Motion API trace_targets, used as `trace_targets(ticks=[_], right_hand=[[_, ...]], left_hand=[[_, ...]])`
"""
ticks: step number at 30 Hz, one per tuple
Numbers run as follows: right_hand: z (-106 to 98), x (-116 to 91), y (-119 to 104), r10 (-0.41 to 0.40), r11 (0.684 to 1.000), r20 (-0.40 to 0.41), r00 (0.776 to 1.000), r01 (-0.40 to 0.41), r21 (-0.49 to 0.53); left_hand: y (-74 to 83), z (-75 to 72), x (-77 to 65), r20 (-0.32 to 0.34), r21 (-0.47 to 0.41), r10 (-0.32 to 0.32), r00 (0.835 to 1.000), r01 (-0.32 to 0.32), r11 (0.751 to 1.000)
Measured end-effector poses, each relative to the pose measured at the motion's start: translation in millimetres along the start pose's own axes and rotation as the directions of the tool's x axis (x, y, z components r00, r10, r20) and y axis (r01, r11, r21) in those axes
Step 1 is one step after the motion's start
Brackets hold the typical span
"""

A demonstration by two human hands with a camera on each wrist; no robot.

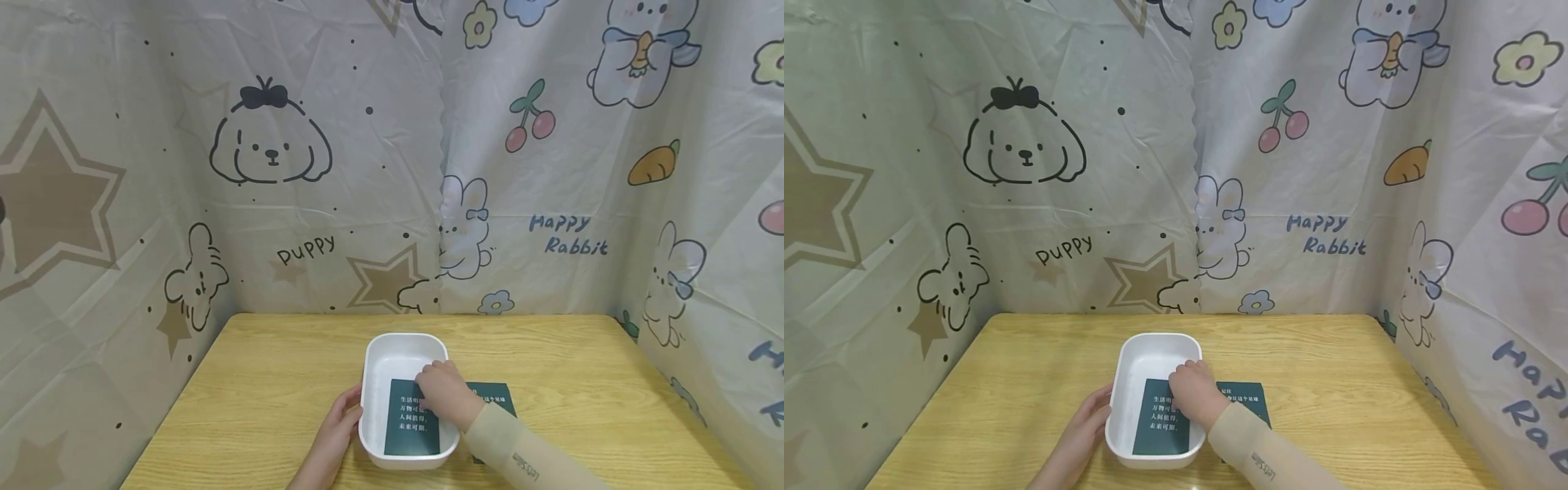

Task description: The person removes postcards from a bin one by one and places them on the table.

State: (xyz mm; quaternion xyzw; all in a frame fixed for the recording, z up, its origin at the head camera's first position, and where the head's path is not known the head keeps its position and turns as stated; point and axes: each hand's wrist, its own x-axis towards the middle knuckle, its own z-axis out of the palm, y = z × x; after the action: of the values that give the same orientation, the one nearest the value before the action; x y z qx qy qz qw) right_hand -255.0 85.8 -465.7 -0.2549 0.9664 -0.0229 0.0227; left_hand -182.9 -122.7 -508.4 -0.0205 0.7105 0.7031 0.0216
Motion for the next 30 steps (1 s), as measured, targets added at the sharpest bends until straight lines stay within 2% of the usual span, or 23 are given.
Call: trace_targets(ticks=[19, 30], right_hand=[[-1.0, 3.8, 1.6, 0.009, 1.0, -0.008, 1.0, -0.009, 0.015], [-4.3, 4.5, 6.9, 0.02, 0.991, -0.025, 0.999, -0.017, 0.135]], left_hand=[[1.0, -0.1, -0.4, -0.003, -0.007, -0.004, 1.0, 0.004, 1.0], [1.0, -0.6, -1.1, 0.011, -0.011, 0.02, 1.0, -0.02, 1.0]])
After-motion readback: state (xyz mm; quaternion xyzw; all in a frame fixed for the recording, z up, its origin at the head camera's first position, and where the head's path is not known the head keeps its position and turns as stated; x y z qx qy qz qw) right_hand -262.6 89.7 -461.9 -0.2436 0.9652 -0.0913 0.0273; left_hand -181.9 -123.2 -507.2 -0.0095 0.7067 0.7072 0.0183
